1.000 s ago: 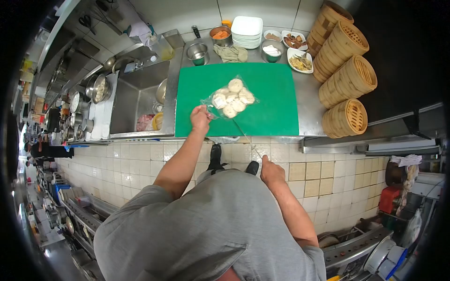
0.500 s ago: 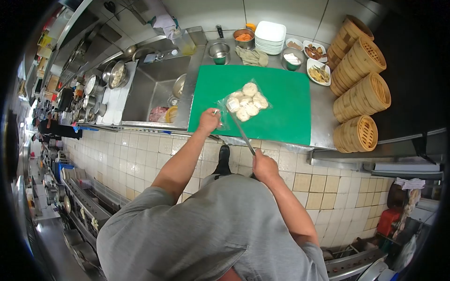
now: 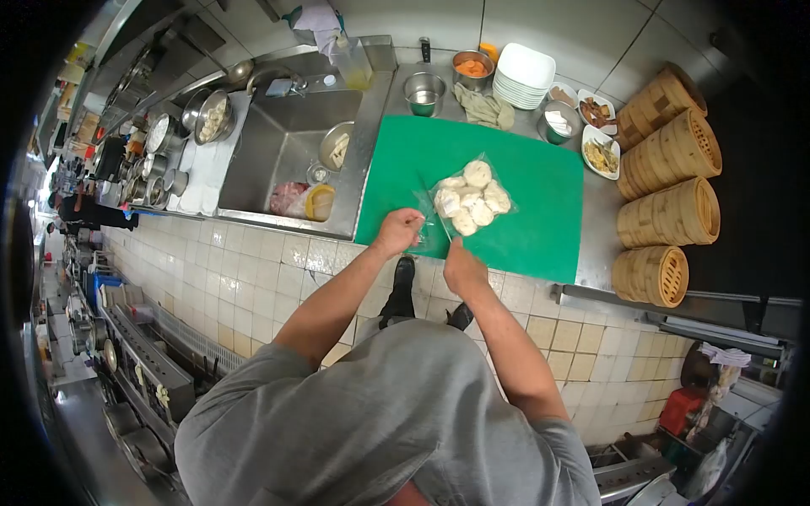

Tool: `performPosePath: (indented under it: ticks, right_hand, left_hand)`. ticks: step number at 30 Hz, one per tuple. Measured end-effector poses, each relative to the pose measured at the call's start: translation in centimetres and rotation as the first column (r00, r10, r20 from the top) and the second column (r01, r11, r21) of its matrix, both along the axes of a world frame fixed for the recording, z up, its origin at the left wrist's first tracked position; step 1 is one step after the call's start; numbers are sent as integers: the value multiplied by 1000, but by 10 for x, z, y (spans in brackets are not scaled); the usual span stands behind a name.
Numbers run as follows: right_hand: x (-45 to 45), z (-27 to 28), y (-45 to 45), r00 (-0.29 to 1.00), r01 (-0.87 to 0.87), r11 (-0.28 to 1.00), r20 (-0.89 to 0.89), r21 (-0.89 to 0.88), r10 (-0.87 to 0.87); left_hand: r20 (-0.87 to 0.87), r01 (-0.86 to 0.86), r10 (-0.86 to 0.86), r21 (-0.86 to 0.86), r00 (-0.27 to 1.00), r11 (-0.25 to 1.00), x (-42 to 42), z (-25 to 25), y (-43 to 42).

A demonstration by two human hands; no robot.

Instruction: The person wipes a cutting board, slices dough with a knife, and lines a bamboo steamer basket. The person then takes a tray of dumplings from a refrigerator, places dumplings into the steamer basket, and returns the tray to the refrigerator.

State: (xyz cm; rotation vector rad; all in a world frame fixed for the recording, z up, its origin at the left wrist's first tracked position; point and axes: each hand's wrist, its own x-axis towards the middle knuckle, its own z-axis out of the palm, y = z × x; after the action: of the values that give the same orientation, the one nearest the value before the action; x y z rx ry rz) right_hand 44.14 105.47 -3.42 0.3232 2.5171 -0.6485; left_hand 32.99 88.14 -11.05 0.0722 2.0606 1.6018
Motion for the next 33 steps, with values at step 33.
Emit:
performPosePath:
  ticks: [33]
  right_hand:
    - [254, -23, 144, 862, 354, 923, -330, -150, -385]
  left_hand:
    - [806, -590, 152, 277, 573, 758, 131, -229, 6]
